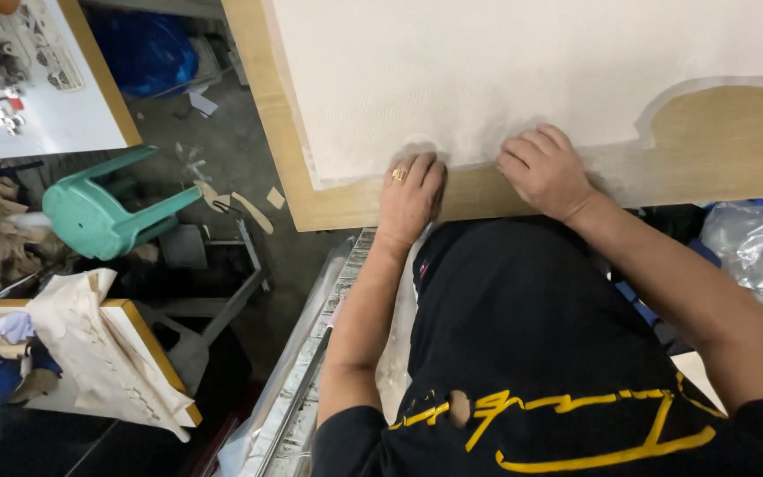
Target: The person lays a large piece of white fabric onto a wooden workbench and smooths it out. They then use their hands to pick up pins and secure the fabric to the table surface along the edges and corners.
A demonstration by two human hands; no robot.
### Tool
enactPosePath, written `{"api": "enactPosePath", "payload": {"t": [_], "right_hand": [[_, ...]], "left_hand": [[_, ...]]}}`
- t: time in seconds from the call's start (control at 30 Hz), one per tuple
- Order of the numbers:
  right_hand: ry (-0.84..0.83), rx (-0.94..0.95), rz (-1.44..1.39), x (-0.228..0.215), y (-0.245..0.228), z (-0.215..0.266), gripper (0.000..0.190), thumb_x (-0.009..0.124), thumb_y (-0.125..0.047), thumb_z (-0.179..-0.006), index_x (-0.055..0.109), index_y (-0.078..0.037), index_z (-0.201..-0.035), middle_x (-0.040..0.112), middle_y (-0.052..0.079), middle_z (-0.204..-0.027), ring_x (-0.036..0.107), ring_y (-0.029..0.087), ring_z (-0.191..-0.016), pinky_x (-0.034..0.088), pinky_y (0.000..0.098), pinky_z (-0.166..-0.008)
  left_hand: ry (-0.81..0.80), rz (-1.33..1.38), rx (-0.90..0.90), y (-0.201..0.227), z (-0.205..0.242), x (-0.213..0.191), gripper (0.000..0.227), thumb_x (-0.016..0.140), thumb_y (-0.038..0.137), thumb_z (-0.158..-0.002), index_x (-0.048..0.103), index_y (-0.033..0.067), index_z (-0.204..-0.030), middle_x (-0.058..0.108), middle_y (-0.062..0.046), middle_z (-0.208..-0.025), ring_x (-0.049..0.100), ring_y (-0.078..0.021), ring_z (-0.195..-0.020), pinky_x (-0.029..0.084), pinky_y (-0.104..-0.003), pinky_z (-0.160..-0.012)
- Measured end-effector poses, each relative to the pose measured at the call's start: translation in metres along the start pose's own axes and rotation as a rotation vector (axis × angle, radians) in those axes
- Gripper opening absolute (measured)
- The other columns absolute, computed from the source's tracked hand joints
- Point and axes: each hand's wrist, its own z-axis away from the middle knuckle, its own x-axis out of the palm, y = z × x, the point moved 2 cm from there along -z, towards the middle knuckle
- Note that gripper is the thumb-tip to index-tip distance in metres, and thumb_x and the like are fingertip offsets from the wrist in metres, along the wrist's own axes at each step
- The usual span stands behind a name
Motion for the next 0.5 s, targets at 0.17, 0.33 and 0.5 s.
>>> {"api": "enactPosePath", "payload": {"t": [0.17, 0.33, 0.5], "right_hand": [[-0.068, 0.027, -0.027, -0.004, -0.003, 0.000, 0.027, 0.066, -0.038, -0.102, 0.068, -0.012, -0.109, 0.064, 0.005, -0.108, 0.063, 0.026, -0.106, 0.048, 0.0456, -0.102], [-0.033, 0.010, 0.020, -0.013, -0.007, -0.014, 0.018, 0.070, -0.029, -0.103, 0.066, -0.011, -0.104, 0.063, 0.005, -0.102, 0.063, 0.025, -0.102, 0.047, 0.0446, -0.102], [-0.018, 0.014, 0.109, 0.004, -0.003, 0.000, 0.010, 0.065, -0.026, -0.106, 0.068, -0.016, -0.105, 0.062, 0.002, -0.102, 0.063, 0.021, -0.102, 0.045, 0.0432, -0.106]], "left_hand": [[-0.039, -0.023, 0.025, -0.003, -0.006, -0.005, 0.013, 0.054, 0.020, -0.104, 0.067, 0.0164, -0.106, 0.066, -0.006, -0.110, 0.066, -0.0256, -0.098, 0.052, -0.040, -0.089], [-0.077, -0.070, 0.002, -0.004, -0.001, 0.008, 0.013, 0.052, 0.022, -0.104, 0.065, 0.0174, -0.103, 0.066, -0.003, -0.108, 0.066, -0.0229, -0.099, 0.049, -0.039, -0.092], [-0.107, -0.044, -0.058, -0.004, 0.000, 0.006, 0.014, 0.054, 0.021, -0.102, 0.065, 0.0132, -0.105, 0.067, -0.008, -0.109, 0.068, -0.0262, -0.097, 0.050, -0.040, -0.093]]}}
